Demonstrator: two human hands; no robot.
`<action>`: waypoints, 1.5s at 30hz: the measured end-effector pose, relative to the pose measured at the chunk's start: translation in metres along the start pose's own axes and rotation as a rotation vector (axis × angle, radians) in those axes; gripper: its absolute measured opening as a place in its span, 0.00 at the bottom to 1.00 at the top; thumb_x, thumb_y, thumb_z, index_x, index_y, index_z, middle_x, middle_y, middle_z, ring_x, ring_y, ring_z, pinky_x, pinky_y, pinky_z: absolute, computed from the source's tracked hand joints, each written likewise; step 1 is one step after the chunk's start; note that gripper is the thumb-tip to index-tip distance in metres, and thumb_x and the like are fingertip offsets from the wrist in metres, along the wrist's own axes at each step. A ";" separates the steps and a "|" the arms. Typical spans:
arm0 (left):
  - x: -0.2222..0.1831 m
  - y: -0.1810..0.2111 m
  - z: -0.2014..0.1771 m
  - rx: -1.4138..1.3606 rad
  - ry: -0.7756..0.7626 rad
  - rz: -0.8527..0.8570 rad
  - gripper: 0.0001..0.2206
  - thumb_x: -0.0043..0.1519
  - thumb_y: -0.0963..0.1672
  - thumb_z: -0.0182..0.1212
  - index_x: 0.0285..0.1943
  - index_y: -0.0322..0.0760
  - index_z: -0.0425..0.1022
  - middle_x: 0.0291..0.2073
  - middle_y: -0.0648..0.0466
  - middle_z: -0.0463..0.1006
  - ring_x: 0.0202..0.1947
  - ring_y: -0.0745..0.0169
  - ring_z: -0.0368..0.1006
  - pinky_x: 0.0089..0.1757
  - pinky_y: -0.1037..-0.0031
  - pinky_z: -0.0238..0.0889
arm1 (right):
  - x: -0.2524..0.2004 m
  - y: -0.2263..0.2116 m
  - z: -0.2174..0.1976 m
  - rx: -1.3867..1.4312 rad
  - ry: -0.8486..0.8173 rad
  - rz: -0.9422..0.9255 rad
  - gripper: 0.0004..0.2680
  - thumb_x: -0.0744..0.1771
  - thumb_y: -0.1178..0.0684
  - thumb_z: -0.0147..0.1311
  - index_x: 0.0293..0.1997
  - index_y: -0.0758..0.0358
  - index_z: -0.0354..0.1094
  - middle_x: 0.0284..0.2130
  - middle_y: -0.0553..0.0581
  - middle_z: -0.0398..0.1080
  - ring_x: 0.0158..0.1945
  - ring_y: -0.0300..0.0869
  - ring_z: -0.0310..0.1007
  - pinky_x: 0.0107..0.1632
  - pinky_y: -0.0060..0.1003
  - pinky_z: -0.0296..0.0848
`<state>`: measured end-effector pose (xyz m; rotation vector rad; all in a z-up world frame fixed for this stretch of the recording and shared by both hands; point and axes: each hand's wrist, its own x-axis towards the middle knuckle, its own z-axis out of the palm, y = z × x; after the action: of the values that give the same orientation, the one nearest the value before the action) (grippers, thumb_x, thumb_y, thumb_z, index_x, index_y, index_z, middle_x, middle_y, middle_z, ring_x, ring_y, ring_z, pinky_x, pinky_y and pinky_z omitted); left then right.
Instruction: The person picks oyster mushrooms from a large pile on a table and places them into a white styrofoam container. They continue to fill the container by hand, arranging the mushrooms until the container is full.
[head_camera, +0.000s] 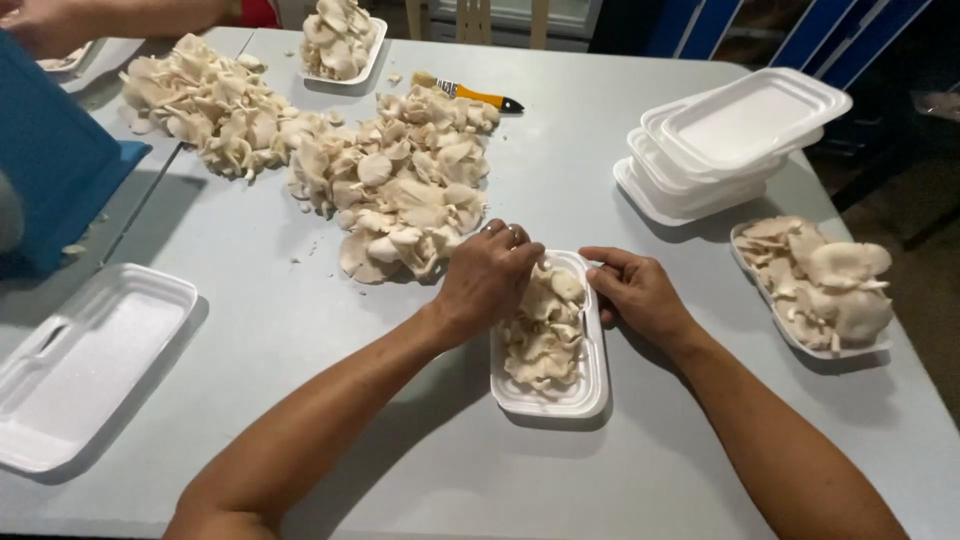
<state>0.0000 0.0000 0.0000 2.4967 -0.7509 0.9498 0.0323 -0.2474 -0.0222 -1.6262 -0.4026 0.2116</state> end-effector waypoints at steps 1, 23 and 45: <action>-0.004 -0.001 0.007 -0.001 0.009 0.002 0.06 0.64 0.42 0.58 0.40 0.42 0.82 0.31 0.51 0.78 0.36 0.53 0.76 0.33 0.65 0.74 | -0.001 -0.003 0.001 -0.008 0.001 -0.006 0.14 0.68 0.62 0.51 0.59 0.81 0.65 0.18 0.66 0.71 0.15 0.46 0.75 0.17 0.38 0.77; -0.010 -0.004 0.010 -0.243 -0.161 -0.143 0.09 0.62 0.48 0.58 0.39 0.41 0.78 0.28 0.47 0.78 0.37 0.44 0.78 0.38 0.57 0.71 | -0.006 -0.018 0.009 0.033 0.041 0.078 0.13 0.69 0.62 0.52 0.58 0.81 0.65 0.18 0.62 0.68 0.16 0.46 0.76 0.19 0.37 0.77; 0.017 -0.120 -0.010 0.192 -0.043 -0.183 0.19 0.57 0.42 0.67 0.58 0.56 0.77 0.39 0.53 0.83 0.43 0.45 0.80 0.41 0.57 0.73 | -0.003 -0.069 0.044 0.040 0.159 0.365 0.12 0.66 0.63 0.53 0.55 0.79 0.69 0.22 0.63 0.69 0.18 0.42 0.71 0.16 0.31 0.71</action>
<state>0.0767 0.0938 0.0021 2.7030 -0.4521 0.9440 0.0040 -0.2042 0.0414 -1.6547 0.0231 0.3597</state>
